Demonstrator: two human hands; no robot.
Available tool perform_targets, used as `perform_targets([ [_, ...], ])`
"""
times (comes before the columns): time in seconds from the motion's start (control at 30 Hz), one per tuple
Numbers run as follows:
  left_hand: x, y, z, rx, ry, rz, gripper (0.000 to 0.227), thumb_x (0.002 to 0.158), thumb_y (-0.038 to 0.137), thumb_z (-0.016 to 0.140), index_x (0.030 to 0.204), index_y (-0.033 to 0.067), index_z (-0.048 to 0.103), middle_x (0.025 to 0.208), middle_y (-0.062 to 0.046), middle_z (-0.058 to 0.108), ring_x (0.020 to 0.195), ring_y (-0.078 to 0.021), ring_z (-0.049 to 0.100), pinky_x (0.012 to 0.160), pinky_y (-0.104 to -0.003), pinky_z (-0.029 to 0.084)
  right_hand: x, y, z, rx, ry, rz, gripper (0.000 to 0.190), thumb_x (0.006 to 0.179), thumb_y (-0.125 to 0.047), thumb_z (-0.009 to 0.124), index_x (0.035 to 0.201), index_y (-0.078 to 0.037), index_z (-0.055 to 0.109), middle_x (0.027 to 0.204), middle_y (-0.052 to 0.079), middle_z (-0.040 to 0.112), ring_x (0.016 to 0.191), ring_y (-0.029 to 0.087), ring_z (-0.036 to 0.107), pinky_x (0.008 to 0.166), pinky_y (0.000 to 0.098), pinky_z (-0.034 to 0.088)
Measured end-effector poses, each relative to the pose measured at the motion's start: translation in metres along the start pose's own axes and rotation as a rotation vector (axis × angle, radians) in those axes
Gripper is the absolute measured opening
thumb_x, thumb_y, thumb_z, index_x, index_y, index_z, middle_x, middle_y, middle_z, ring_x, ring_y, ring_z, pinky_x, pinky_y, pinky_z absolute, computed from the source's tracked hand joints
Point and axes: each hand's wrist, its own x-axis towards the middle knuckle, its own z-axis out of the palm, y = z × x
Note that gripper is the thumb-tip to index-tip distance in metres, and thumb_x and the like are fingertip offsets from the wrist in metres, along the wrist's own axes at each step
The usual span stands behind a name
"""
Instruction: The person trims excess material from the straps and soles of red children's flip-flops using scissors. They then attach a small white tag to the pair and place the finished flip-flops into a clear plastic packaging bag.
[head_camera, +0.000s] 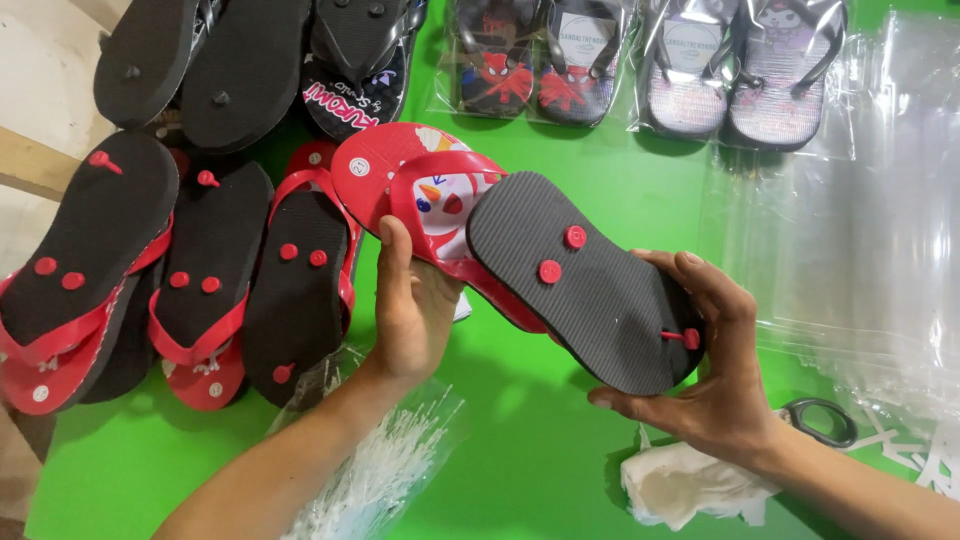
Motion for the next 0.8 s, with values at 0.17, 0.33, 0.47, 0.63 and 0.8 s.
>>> perform_targets([
  [0.17,0.002,0.005,0.011,0.158,0.017,-0.105,0.071,0.102,0.058,0.034,0.144,0.0019,0.049,0.133,-0.016,0.064,0.12,-0.0253,0.063,0.1,-0.038,0.055,0.0,0.0,0.0,-0.019,0.009,-0.004,0.113,0.064,-0.027,0.092,0.151,-0.008,0.023,0.15,0.024,0.046,0.143,0.034,0.053,0.112,0.0381,0.05],
  [0.33,0.003,0.006,0.016,0.377,0.197,-0.347,0.056,0.097,0.056,0.038,0.123,0.009,0.054,0.115,-0.013,0.068,0.102,-0.0204,0.066,0.086,-0.034,0.058,0.0,-0.001,0.0,-0.052,0.025,-0.039,0.113,0.063,-0.026,0.094,0.15,-0.008,0.023,0.149,0.024,0.046,0.141,0.035,0.054,0.113,0.0394,0.051],
  [0.47,0.004,0.009,0.026,0.42,0.164,-0.373,0.051,0.094,0.051,0.048,0.128,0.0134,0.054,0.114,-0.007,0.069,0.099,-0.0169,0.066,0.086,-0.031,0.056,-0.001,-0.003,0.0,-0.098,0.084,-0.059,0.112,0.062,-0.025,0.094,0.148,-0.006,0.025,0.151,0.025,0.045,0.142,0.036,0.054,0.108,0.0389,0.055],
  [0.63,0.004,0.009,0.029,0.317,0.157,-0.436,0.055,0.088,0.048,0.059,0.13,0.013,0.049,0.109,-0.01,0.072,0.095,-0.0203,0.072,0.078,-0.033,0.06,0.002,-0.007,-0.003,-0.099,0.166,0.03,0.103,0.067,-0.026,0.086,0.148,-0.009,0.024,0.151,0.024,0.043,0.143,0.034,0.051,0.104,0.0349,0.05],
  [0.8,0.004,0.005,0.022,0.311,0.047,-0.328,0.05,0.095,0.046,0.055,0.131,0.0118,0.048,0.133,-0.017,0.068,0.118,-0.0255,0.067,0.103,-0.039,0.056,0.009,0.006,-0.012,0.096,0.185,0.358,0.074,0.082,-0.042,0.065,0.142,-0.006,0.038,0.134,0.02,0.056,0.094,0.025,0.067,0.08,0.0311,0.061],
])
